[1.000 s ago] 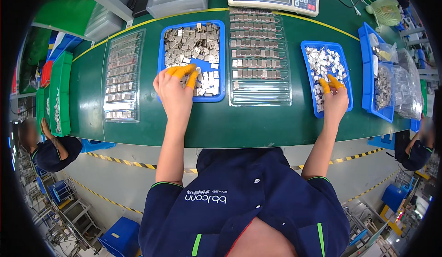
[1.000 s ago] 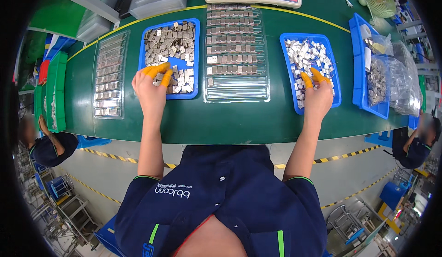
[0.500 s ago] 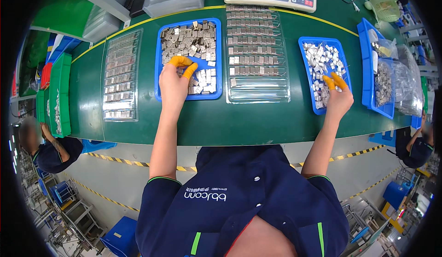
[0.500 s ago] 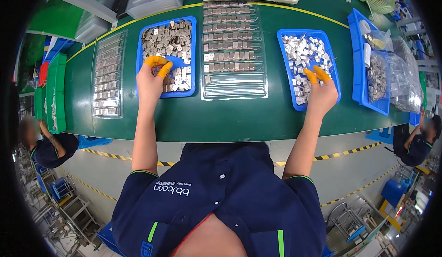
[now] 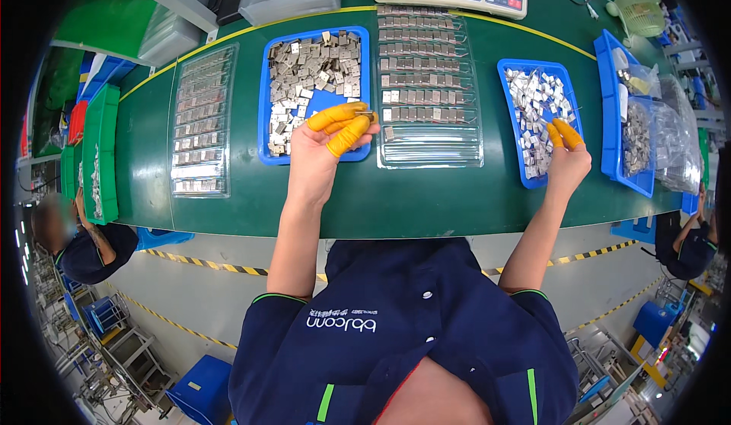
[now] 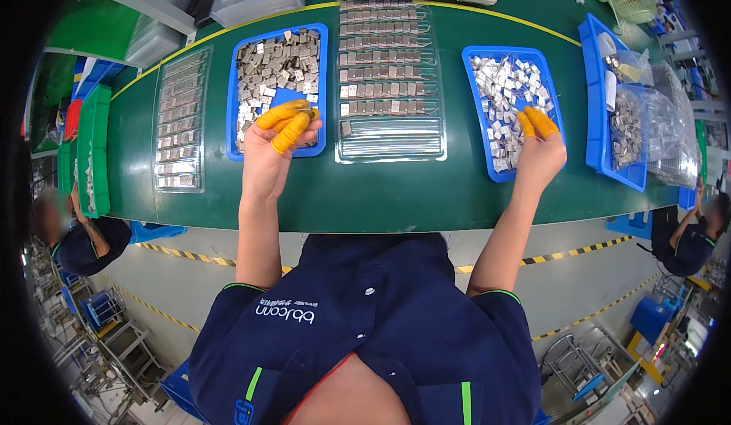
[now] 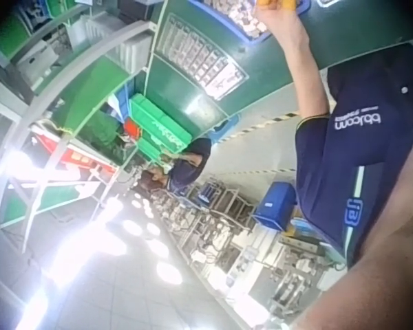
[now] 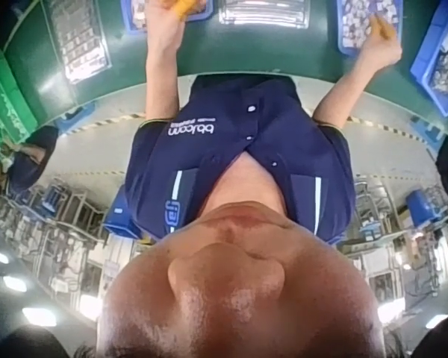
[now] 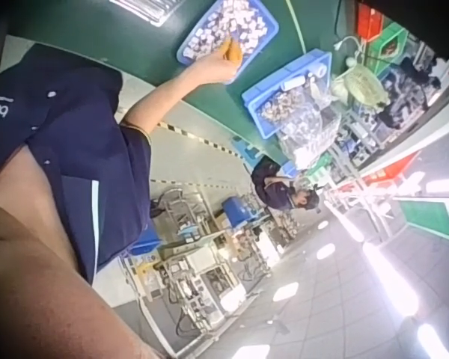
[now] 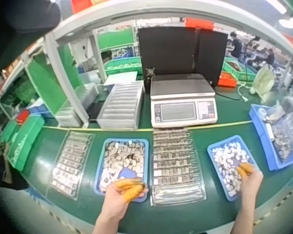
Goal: The person assembles electronic components by hand, taking pieces from blue bins and combining them into plastic trays.
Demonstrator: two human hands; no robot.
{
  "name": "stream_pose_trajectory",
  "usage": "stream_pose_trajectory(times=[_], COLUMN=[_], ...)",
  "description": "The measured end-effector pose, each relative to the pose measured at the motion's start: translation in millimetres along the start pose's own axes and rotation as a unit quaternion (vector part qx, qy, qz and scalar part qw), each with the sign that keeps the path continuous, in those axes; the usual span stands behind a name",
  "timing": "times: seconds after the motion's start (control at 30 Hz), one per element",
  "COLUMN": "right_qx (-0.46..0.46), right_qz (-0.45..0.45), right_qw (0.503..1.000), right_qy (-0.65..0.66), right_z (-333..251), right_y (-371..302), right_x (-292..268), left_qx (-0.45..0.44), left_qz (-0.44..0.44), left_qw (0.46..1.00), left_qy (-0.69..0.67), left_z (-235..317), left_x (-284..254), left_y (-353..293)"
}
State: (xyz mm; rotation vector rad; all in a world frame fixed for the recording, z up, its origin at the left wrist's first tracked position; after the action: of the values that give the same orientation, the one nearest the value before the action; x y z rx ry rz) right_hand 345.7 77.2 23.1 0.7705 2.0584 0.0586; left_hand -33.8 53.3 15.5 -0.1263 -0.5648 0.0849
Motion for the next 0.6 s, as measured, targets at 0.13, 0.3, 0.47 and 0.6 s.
stream_pose_trajectory(times=[0.13,0.3,0.47,0.6], right_qx=[-0.005,0.086,0.019,0.066], right_qz=[0.018,-0.001,-0.017,-0.106], right_qw=[1.0,0.996,0.977,0.879], right_qy=[-0.004,0.014,0.212,0.461], right_z=[-0.6,6.8,7.7,-23.1], right_y=[1.6,3.7,6.2,-10.2], right_x=[-6.6,-8.4,2.9,10.3], left_qx=[-0.05,-0.069,-0.036,-0.014], left_qz=[-0.011,-0.004,0.012,0.011], left_qw=[0.999,0.998,0.999,0.999], left_qy=[-0.001,0.001,-0.027,0.04], left_z=[-8.8,-18.5,-18.6,-19.6], left_x=[3.8,11.9,16.4,23.0], left_y=[-0.1,-3.3,-1.3,1.3])
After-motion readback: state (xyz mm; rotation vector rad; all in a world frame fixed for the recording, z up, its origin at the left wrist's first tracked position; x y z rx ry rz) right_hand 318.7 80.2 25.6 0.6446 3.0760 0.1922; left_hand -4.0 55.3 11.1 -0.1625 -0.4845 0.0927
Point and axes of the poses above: each hand's wrist, its own y-axis towards the middle knuckle, its own x-axis out of the palm, z = x × y, the point moved 7 cm from there along y, towards the middle knuckle, and after that the axes turned 6 degrees about -y, right-handed, at the moved point
